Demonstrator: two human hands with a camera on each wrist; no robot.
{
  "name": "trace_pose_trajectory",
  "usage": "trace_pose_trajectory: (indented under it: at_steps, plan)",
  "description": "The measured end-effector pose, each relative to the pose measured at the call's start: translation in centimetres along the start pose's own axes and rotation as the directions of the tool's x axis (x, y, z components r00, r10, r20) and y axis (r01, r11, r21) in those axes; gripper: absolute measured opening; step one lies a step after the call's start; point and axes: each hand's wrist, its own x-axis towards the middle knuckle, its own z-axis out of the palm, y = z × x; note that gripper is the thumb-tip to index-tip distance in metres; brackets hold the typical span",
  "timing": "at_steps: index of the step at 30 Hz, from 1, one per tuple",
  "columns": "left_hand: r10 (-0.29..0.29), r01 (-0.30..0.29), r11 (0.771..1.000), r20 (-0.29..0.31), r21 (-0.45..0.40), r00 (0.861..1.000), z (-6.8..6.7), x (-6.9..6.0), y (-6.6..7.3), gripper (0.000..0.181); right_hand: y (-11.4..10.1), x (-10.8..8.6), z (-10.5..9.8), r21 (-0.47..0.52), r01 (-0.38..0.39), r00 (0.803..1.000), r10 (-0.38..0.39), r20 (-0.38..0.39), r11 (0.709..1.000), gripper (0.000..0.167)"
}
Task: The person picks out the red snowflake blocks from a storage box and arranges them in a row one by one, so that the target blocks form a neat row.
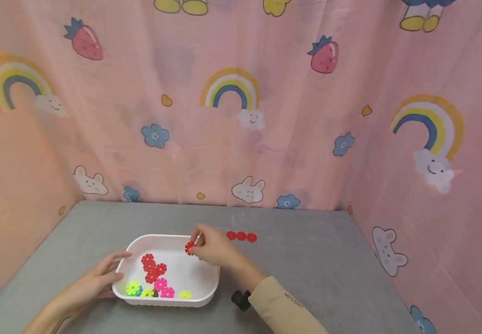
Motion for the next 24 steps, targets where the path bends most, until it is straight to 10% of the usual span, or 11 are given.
trace_pose_trajectory:
  at_steps: [24]
  plan:
    - [0.022, -0.022, 1.000, 0.000, 0.017, 1.000, -0.1, -0.2, -0.2, 0.059, 6.9, -1.0, -7.3, -0.012, -0.132, 0.968, 0.127, -0.216, 0.991, 0.017]
